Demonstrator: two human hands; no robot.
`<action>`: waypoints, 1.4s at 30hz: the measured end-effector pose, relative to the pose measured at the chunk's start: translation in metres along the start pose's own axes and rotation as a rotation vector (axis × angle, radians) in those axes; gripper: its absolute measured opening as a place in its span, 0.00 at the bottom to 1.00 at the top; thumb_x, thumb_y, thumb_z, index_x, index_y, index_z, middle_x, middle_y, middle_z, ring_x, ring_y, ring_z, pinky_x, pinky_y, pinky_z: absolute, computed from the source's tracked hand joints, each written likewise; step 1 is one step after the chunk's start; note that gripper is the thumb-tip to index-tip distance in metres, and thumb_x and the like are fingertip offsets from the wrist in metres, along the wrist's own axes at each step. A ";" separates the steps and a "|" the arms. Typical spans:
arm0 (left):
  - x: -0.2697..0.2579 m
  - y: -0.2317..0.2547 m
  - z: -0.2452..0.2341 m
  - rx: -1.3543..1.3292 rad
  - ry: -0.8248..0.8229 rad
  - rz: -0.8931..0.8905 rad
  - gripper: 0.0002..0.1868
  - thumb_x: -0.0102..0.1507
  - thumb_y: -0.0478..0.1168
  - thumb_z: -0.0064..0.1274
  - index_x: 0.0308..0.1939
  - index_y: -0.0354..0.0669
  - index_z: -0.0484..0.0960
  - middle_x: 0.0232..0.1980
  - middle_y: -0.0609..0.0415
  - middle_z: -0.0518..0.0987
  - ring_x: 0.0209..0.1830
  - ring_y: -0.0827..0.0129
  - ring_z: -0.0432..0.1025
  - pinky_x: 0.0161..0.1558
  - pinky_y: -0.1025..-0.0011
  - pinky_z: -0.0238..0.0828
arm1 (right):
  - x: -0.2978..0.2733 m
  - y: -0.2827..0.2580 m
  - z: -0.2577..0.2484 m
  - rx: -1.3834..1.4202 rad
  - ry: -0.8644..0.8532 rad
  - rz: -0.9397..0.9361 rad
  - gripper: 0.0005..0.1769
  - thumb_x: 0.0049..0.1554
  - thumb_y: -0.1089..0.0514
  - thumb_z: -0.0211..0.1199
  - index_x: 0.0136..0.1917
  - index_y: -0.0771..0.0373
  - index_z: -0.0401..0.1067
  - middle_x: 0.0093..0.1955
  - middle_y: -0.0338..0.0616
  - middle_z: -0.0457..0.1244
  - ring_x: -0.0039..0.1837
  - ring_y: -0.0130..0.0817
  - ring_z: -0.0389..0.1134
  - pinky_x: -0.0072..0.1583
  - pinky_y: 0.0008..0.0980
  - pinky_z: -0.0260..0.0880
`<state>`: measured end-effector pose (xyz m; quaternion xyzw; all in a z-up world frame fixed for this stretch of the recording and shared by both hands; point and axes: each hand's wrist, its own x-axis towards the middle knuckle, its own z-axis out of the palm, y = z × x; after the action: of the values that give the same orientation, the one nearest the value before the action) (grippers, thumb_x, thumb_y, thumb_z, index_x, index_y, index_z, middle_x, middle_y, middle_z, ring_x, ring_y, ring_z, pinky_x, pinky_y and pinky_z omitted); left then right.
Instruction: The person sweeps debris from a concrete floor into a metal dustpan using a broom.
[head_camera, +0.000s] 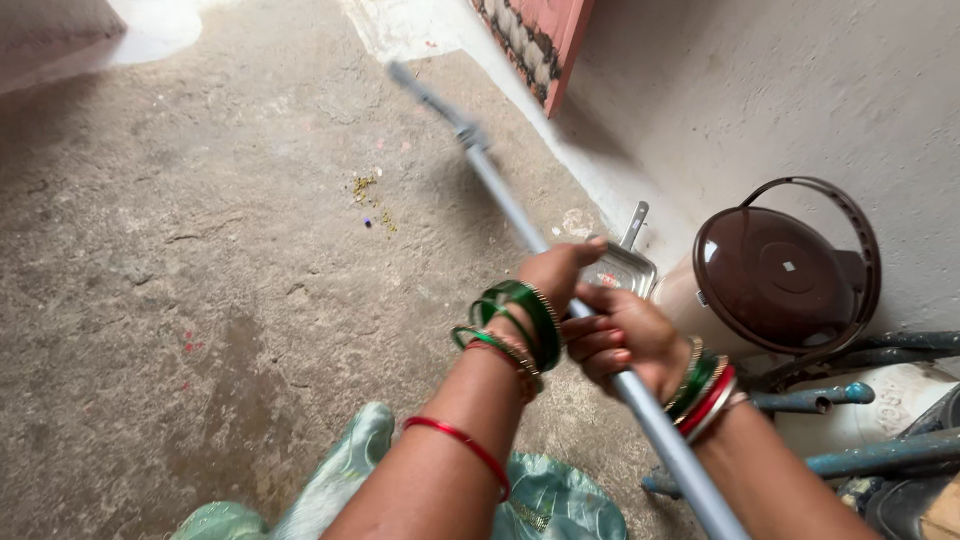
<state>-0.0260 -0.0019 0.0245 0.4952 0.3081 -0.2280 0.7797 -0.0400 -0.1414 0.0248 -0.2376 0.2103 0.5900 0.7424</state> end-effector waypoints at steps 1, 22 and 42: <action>-0.004 0.001 0.005 -0.003 0.004 -0.005 0.31 0.59 0.53 0.59 0.62 0.42 0.77 0.59 0.33 0.73 0.33 0.60 0.77 0.26 0.71 0.79 | -0.006 -0.003 0.002 -0.062 0.085 -0.098 0.26 0.66 0.42 0.46 0.30 0.54 0.58 0.21 0.26 0.50 0.19 0.13 0.49 0.19 0.14 0.52; 0.068 -0.014 -0.023 0.409 0.067 -0.064 0.31 0.65 0.60 0.49 0.51 0.32 0.80 0.29 0.46 0.80 0.20 0.68 0.72 0.28 0.69 0.74 | 0.048 0.007 -0.030 -0.032 0.147 -0.037 0.26 0.66 0.50 0.43 0.25 0.50 0.53 0.19 0.25 0.47 0.19 0.14 0.46 0.20 0.16 0.49; -0.020 0.011 -0.004 0.254 -0.121 0.076 0.29 0.62 0.55 0.54 0.62 0.44 0.79 0.53 0.50 0.80 0.56 0.58 0.74 0.53 0.55 0.75 | 0.043 -0.109 -0.062 -0.126 0.371 -0.284 0.13 0.71 0.55 0.43 0.46 0.61 0.62 0.26 0.29 0.53 0.22 0.15 0.51 0.21 0.13 0.53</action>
<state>-0.0341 0.0071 0.0443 0.5866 0.2103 -0.2649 0.7359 0.0737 -0.1664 -0.0386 -0.4151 0.2704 0.4378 0.7503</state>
